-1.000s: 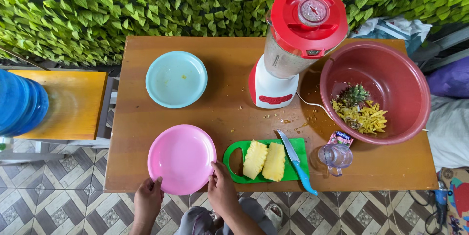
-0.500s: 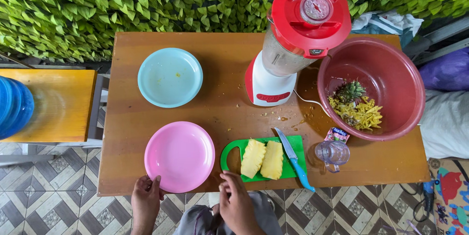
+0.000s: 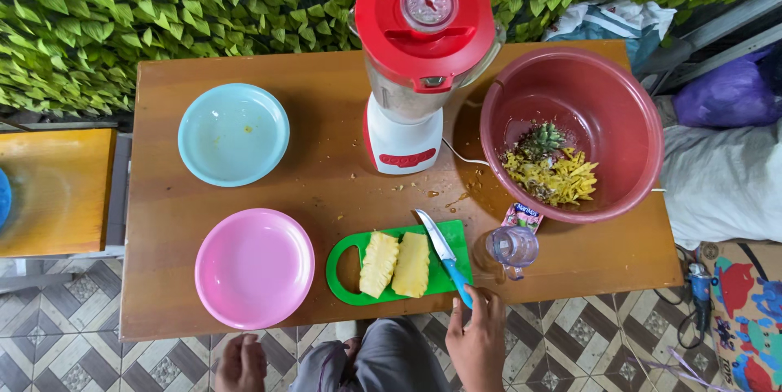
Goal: The person peels a pineapple with a knife, removes the core, and cuts the fruit into chunks on a green cutting board. The cut pieces are placed into a pink bowl while the peels and core are discarded into a red basin.
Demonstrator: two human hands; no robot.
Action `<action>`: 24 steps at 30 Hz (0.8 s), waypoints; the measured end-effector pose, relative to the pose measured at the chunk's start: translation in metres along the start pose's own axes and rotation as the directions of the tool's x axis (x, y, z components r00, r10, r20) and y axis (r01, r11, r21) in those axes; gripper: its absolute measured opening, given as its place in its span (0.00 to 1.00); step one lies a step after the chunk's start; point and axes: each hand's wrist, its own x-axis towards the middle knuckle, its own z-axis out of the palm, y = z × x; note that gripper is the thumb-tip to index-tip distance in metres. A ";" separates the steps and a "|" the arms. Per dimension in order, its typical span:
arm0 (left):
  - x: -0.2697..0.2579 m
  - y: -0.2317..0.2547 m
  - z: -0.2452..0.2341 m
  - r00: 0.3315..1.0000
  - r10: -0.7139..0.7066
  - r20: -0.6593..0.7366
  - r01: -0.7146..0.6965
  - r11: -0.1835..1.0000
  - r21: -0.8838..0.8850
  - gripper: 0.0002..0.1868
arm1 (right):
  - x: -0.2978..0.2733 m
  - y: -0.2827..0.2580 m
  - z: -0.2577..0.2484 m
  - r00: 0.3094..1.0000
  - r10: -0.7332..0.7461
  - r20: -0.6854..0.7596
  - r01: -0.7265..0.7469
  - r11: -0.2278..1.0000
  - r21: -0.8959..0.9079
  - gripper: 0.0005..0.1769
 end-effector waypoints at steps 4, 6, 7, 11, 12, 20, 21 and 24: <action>-0.042 0.027 0.043 0.900 0.405 0.163 -0.437 0.832 0.342 0.11 | 0.009 0.001 0.003 0.995 -0.100 0.029 0.099 0.995 0.025 0.22; -0.063 0.059 0.072 0.958 0.176 0.227 -0.251 0.896 0.366 0.12 | 0.008 -0.001 0.007 0.988 -0.156 0.015 0.155 0.987 0.048 0.21; -0.072 0.078 0.085 0.956 0.114 0.269 -0.232 0.857 0.460 0.14 | 0.007 0.000 0.010 0.987 -0.159 0.039 0.156 0.986 0.059 0.21; -0.089 0.144 0.142 0.860 0.255 0.442 -0.485 0.679 0.551 0.27 | 0.014 0.006 0.008 0.978 -0.188 0.090 0.181 0.980 0.076 0.20; -0.092 0.155 0.156 0.809 0.364 0.462 -0.580 0.617 0.531 0.31 | 0.017 0.006 0.007 0.975 -0.200 0.094 0.193 0.978 0.079 0.19; -0.095 0.185 0.208 0.832 0.285 0.476 -0.539 0.617 0.573 0.41 | 0.036 -0.022 -0.002 0.931 -0.301 0.204 0.242 0.932 0.272 0.19; -0.093 0.184 0.211 0.840 0.261 0.475 -0.521 0.633 0.573 0.42 | 0.039 -0.029 0.000 0.916 -0.315 0.249 0.241 0.927 0.288 0.19; -0.089 0.184 0.216 0.867 0.179 0.465 -0.459 0.652 0.604 0.45 | 0.050 -0.057 0.012 0.916 -0.283 0.286 0.208 0.942 0.265 0.22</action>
